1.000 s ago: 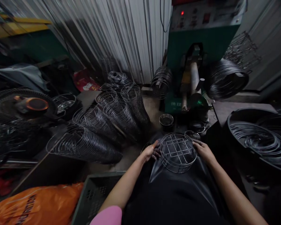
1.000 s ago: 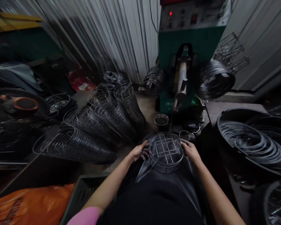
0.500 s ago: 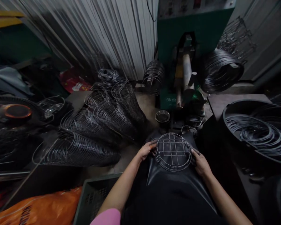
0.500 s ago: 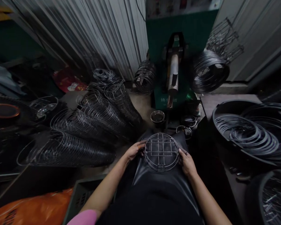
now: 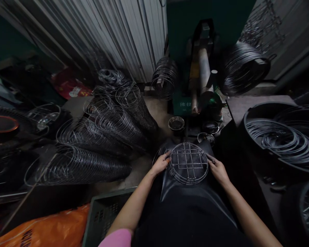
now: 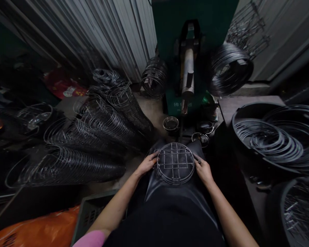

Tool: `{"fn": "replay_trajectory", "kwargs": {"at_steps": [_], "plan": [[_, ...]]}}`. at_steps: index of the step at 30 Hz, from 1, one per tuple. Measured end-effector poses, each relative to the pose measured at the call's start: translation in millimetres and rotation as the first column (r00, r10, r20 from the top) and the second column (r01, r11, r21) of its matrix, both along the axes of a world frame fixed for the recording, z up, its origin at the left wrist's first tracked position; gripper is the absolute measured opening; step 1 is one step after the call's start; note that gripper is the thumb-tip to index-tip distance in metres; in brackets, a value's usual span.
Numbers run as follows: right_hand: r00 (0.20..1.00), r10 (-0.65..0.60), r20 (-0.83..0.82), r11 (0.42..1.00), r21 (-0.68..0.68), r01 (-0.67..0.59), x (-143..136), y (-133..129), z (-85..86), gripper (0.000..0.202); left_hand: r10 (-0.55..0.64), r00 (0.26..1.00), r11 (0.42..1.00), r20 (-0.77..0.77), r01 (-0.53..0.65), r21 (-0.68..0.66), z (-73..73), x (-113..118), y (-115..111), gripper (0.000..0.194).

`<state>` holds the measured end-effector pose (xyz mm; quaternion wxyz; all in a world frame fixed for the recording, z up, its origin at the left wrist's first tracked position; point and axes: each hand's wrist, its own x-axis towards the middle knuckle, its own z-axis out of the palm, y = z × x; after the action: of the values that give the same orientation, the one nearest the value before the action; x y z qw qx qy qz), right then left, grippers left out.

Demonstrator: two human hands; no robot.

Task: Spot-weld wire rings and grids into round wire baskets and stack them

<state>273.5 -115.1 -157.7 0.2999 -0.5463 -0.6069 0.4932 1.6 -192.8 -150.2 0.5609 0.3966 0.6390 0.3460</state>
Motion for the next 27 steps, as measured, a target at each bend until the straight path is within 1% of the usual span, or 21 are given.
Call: {"fn": "replay_trajectory", "kwargs": {"at_steps": [2, 4, 6, 8, 10, 12, 13, 14, 15, 17, 20, 24, 27], "plan": [[0.999, 0.017, 0.034, 1.0, 0.022, -0.018, -0.4, 0.9, -2.4, 0.042, -0.031, 0.998, 1.0, -0.059, 0.031, -0.002, -1.2, -0.8, 1.1, 0.054], [0.998, 0.029, 0.058, 0.999, 0.039, -0.031, 0.9, 0.2, -4.7, 0.042, -0.07, 0.991, 0.997, -0.116, 0.073, 0.028, -0.2, -3.3, 1.5, 0.053], [0.996, 0.037, 0.086, 0.998, 0.045, -0.041, 3.6, -1.3, -5.6, 0.042, -0.125, 0.977, 0.989, -0.175, 0.136, 0.055, 4.1, -8.6, 1.2, 0.053], [0.992, 0.051, 0.117, 0.998, 0.034, -0.055, 7.2, -2.3, -4.1, 0.041, -0.224, 0.958, 0.972, -0.181, 0.233, 0.031, 11.4, -16.4, 0.7, 0.058], [0.988, 0.078, 0.132, 0.997, 0.005, -0.079, 10.4, -2.6, -0.9, 0.042, -0.371, 0.921, 0.928, -0.119, 0.371, -0.022, 19.7, -24.0, 0.8, 0.074], [0.986, 0.108, 0.128, 0.994, -0.032, -0.105, 12.8, -2.4, 2.7, 0.044, -0.49, 0.869, 0.872, -0.061, 0.489, -0.035, 26.6, -27.3, 1.6, 0.097], [0.985, 0.119, 0.123, 0.992, -0.05, -0.114, 13.6, -2.5, 4.0, 0.045, -0.523, 0.849, 0.852, -0.072, 0.523, -0.025, 29.1, -26.4, 1.8, 0.108], [0.985, 0.126, 0.116, 0.991, -0.063, -0.119, 14.2, -2.9, 5.0, 0.047, -0.532, 0.839, 0.845, -0.117, 0.534, -0.01, 30.9, -23.6, 1.6, 0.118], [0.986, 0.128, 0.108, 0.99, -0.07, -0.121, 14.5, -3.5, 5.3, 0.047, -0.515, 0.836, 0.852, -0.187, 0.524, -0.002, 32.1, -19.3, 1.0, 0.125], [0.989, 0.117, 0.086, 0.991, -0.069, -0.111, 14.5, -5.6, 4.4, 0.046, -0.438, 0.829, 0.889, -0.348, 0.458, -0.028, 33.2, -8.1, -1.9, 0.135], [0.996, 0.072, 0.048, 0.995, -0.066, -0.069, 13.2, -9.6, 0.0, 0.041, -0.351, 0.794, 0.934, -0.496, 0.336, -0.123, 33.6, 7.9, -8.2, 0.137], [0.999, 0.014, 0.047, 0.999, -0.052, -0.012, 10.0, -12.9, -6.2, 0.038, -0.343, 0.748, 0.939, -0.567, 0.283, -0.194, 32.6, 20.8, -12.9, 0.135], [0.997, 0.003, 0.075, 1.0, -0.008, -0.003, 8.5, -13.4, -8.3, 0.038, -0.32, 0.752, 0.947, -0.576, 0.261, -0.185, 29.1, 23.7, -14.1, 0.132]]}}
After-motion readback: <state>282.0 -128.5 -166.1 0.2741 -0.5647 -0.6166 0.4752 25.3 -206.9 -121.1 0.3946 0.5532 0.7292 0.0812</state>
